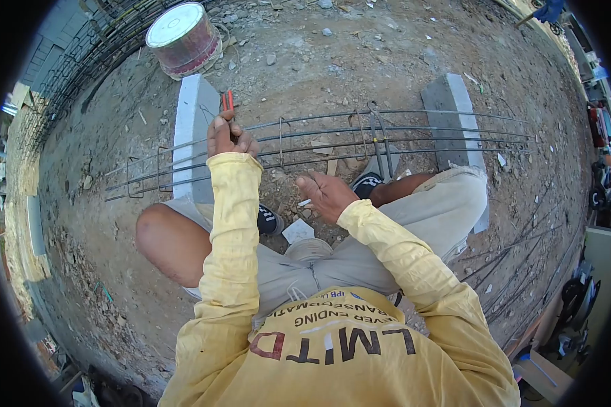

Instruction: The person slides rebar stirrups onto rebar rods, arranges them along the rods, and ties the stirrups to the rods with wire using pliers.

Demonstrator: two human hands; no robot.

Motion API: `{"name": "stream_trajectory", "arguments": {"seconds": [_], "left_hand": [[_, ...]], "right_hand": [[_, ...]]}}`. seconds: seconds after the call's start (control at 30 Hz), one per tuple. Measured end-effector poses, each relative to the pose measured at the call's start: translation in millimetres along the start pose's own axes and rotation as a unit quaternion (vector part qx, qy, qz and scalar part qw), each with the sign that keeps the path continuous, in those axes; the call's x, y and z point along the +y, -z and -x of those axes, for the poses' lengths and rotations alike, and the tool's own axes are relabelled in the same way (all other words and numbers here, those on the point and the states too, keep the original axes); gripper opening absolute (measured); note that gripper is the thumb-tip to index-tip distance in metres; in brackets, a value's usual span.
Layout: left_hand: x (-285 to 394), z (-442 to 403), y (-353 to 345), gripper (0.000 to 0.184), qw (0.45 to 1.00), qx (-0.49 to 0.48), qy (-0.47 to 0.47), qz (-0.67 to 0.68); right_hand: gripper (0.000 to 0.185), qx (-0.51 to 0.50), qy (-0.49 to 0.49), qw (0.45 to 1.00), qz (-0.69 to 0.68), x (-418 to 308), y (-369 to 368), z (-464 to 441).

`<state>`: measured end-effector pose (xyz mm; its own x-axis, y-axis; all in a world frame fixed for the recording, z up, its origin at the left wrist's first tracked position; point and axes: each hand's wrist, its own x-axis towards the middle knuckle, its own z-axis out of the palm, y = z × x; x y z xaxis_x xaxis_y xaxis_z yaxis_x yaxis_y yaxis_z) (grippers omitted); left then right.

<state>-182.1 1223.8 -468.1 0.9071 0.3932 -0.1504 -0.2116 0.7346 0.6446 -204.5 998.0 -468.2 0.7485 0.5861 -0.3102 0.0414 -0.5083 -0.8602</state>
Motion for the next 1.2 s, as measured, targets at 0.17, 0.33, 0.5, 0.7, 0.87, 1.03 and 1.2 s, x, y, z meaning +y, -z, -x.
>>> {"name": "stream_trajectory", "arguments": {"seconds": [0.17, 0.33, 0.5, 0.7, 0.87, 1.03, 1.2], "left_hand": [[-28.5, 12.6, -1.4, 0.024, 0.995, 0.077, 0.066, 0.021], [-70.5, 12.8, 4.4, 0.025, 0.980, 0.135, 0.136, 0.055], [-85.2, 2.1, 6.6, 0.027, 0.953, 0.101, 0.257, -0.127], [-103.8, -65.2, 80.6, 0.032, 0.809, 0.057, 0.185, -0.555], [-75.2, -92.7, 47.6, 0.029, 0.630, -0.036, 0.006, -0.776], [-95.3, -122.3, 47.7, 0.039, 0.528, -0.227, 0.096, -0.813], [-103.4, -143.5, 57.8, 0.035, 0.514, -0.212, 0.182, -0.811]], "right_hand": [[0.060, -0.030, -0.038, 0.997, -0.054, 22.5, -0.3, -5.5], [0.043, 0.049, 0.063, 0.996, -0.039, 20.7, -8.3, -18.4], [0.024, 0.101, 0.017, 0.993, -0.066, 16.8, -13.3, -18.4], [0.023, 0.141, -0.072, 0.983, -0.095, 52.0, -4.6, -28.1], [0.019, 0.156, -0.038, 0.983, -0.085, 71.4, -19.2, -31.8], [0.022, 0.157, -0.067, 0.983, -0.068, 78.5, -18.2, -44.9], [0.026, 0.159, -0.096, 0.982, -0.012, 66.7, -15.0, -53.9]]}}
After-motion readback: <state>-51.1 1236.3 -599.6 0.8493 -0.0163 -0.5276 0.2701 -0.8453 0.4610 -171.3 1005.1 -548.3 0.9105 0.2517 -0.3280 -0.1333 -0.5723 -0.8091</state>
